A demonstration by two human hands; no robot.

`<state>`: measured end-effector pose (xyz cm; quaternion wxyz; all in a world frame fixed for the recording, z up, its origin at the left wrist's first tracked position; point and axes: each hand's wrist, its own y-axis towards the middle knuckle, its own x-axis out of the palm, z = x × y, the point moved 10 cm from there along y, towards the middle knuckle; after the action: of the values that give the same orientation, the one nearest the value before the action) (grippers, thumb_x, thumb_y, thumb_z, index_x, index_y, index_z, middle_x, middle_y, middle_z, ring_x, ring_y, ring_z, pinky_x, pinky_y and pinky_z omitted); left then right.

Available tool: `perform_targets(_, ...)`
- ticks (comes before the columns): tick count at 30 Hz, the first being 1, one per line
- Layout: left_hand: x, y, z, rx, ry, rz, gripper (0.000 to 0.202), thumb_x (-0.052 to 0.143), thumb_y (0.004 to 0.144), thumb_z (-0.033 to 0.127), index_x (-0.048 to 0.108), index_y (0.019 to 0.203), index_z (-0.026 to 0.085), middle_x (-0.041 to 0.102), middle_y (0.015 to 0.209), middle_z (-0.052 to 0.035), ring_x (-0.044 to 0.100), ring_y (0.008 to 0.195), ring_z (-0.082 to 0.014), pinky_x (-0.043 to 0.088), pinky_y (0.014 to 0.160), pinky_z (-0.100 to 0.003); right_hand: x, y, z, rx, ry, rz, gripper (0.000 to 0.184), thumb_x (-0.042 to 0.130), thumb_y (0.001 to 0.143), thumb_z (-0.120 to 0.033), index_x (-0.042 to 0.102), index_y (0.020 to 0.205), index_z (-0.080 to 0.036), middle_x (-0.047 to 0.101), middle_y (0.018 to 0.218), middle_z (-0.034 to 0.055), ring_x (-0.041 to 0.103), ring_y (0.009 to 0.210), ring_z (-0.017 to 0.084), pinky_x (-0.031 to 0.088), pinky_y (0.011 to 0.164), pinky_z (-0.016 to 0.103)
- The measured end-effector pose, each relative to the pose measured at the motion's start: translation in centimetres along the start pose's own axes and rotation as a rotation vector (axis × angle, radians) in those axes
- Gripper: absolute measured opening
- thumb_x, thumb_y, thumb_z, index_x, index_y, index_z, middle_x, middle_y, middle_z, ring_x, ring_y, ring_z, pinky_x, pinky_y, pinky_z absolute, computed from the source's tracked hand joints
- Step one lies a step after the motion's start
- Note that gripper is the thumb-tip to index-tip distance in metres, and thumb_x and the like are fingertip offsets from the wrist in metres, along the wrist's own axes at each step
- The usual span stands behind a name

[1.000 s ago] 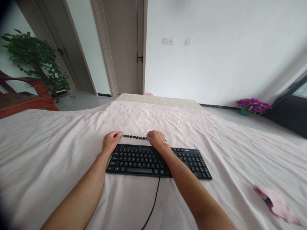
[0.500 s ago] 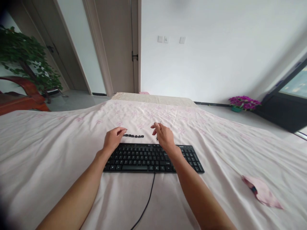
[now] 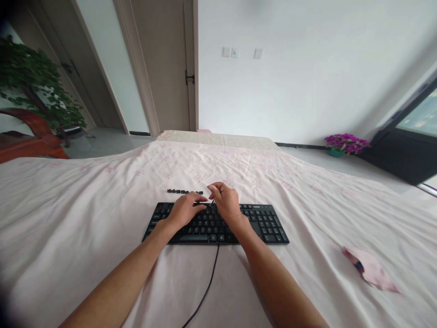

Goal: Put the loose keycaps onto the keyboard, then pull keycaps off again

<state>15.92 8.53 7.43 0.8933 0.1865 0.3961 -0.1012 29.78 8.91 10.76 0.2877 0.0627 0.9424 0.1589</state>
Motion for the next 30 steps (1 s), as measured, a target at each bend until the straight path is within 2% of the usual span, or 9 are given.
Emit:
perform_targets(6,1.2,0.2,1.0,0.028,0.092,0.005,0.024,0.068,0.078,0.035,0.071,0.100,0.026,0.071,0.101,-0.0011,0.064,0.096,-0.0204,0.046,0.085,-0.030,0.4,0.4,-0.2,-0.048,-0.063,0.011,0.032,0.053,0.087,-0.049,0.068,0.085,-0.021,0.069,0.063,-0.0009,0.064,0.061,0.014,0.043,0.063,0.023)
perform_targets(13,2.2,1.0,0.5,-0.072,0.185,0.001,0.020,0.063,0.081,0.039,0.072,0.094,0.027,0.073,0.094,-0.0020,0.066,0.089,-0.0217,0.045,0.075,-0.029,1.2,0.5,-0.8,-0.119,-0.226,0.038,0.033,0.053,0.087,-0.051,0.067,0.081,-0.022,0.071,0.070,0.0009,0.066,0.065,0.016,0.043,0.062,0.023)
perform_targets(19,2.0,1.0,1.4,-0.021,0.212,-0.016,0.017,0.059,0.083,0.035,0.072,0.090,0.027,0.073,0.094,-0.0021,0.066,0.089,-0.0212,0.043,0.070,-0.027,1.2,-0.1,-1.4,-0.191,-0.319,0.100,0.037,0.049,0.089,-0.052,0.066,0.079,-0.021,0.070,0.069,0.0011,0.065,0.062,0.015,0.041,0.060,0.023)
perform_targets(25,1.2,0.4,2.8,0.066,0.297,0.079,0.023,0.051,0.089,0.032,0.072,0.084,0.025,0.073,0.089,-0.0041,0.066,0.085,-0.0205,0.042,0.072,-0.029,1.1,-1.3,-2.6,-0.349,-0.306,0.166,0.044,0.043,0.092,-0.052,0.064,0.072,-0.019,0.068,0.064,0.0027,0.063,0.058,0.014,0.041,0.058,0.022)
perform_targets(30,0.9,0.1,3.4,0.110,0.301,0.121,0.025,0.049,0.091,0.033,0.071,0.084,0.024,0.072,0.087,-0.0045,0.065,0.084,-0.0194,0.040,0.073,-0.030,0.7,-2.0,-3.2,-0.457,-0.287,0.229,0.040,0.046,0.092,-0.047,0.064,0.071,-0.018,0.067,0.060,0.0026,0.059,0.053,0.012,0.041,0.056,0.021)
